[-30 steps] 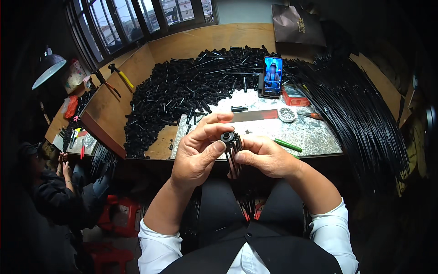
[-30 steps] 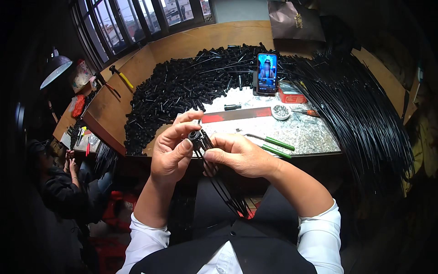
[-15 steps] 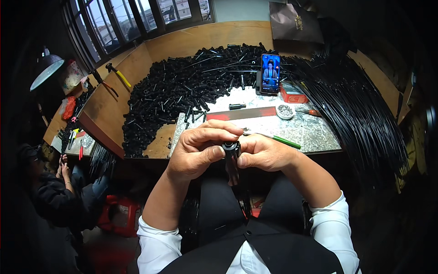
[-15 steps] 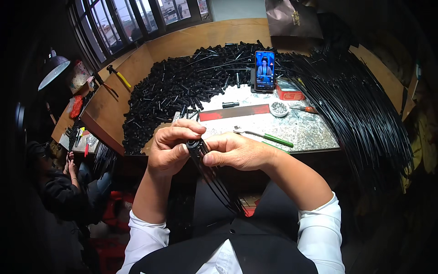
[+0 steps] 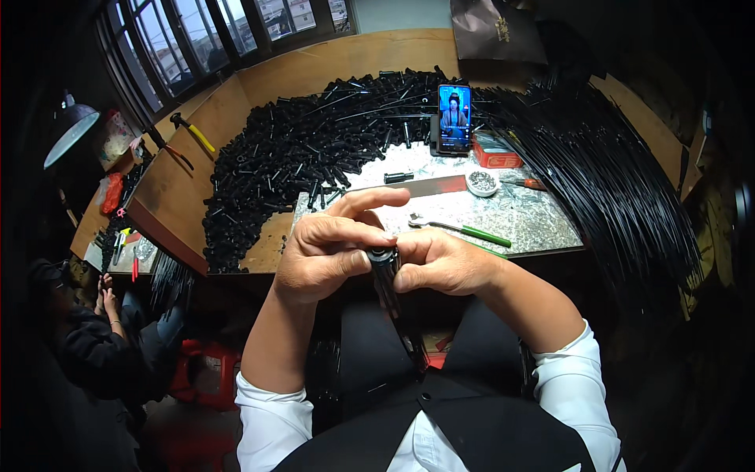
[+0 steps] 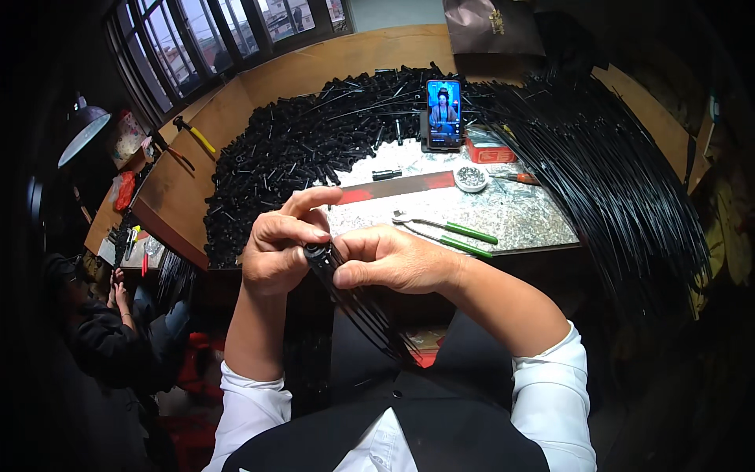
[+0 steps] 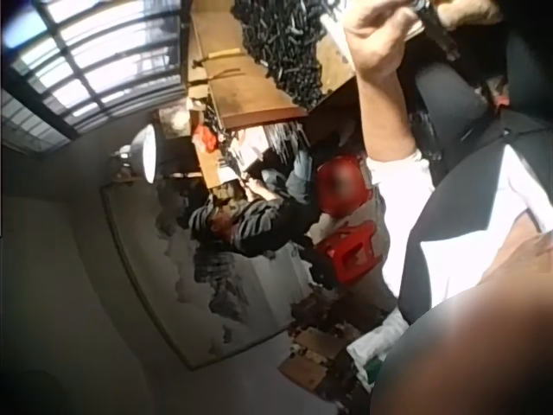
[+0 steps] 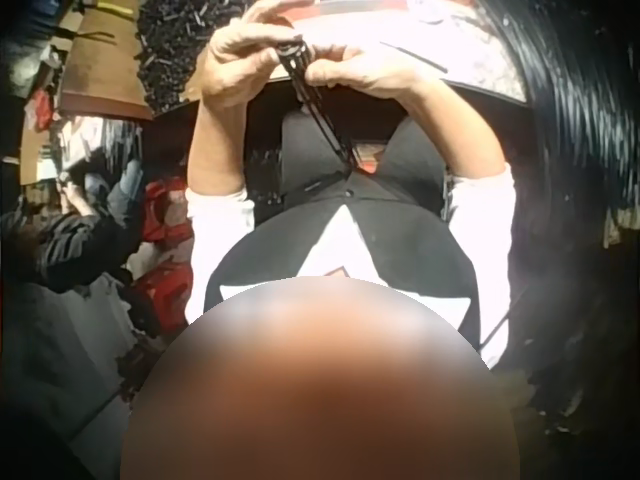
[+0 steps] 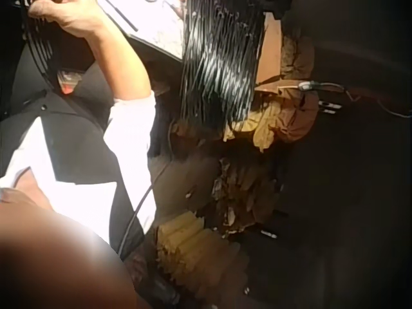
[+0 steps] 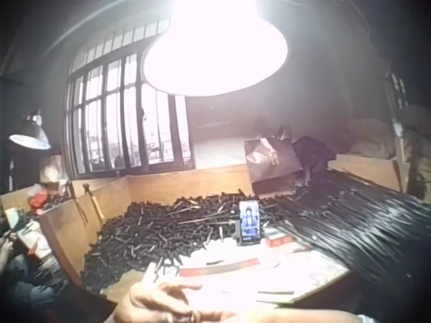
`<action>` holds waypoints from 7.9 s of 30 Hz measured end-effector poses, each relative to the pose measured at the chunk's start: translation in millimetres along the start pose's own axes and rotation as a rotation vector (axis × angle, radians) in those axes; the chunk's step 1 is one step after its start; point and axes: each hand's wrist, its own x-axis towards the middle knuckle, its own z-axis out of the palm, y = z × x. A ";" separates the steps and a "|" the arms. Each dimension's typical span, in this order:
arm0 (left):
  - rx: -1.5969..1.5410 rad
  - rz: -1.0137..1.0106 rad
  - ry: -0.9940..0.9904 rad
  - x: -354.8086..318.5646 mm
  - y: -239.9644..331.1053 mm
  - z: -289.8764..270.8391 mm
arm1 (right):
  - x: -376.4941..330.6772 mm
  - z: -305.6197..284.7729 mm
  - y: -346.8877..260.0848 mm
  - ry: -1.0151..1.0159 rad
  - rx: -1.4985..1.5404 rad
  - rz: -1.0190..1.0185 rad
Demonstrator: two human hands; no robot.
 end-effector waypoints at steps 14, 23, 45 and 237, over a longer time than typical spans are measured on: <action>0.286 -0.194 0.423 0.4 18.5 19.6 | 1.3 12.0 -2.6 0.416 -0.623 -0.369; 1.033 -0.057 0.423 -12.4 22.7 31.1 | 18.1 13.4 22.4 0.457 -0.796 -0.547; 1.012 -0.188 0.273 -32.5 30.3 30.5 | 4.4 -0.9 26.9 0.146 -0.345 -0.122; 0.254 -0.395 0.333 -103.0 -84.1 25.4 | -83.0 -6.1 64.2 0.215 -1.267 0.281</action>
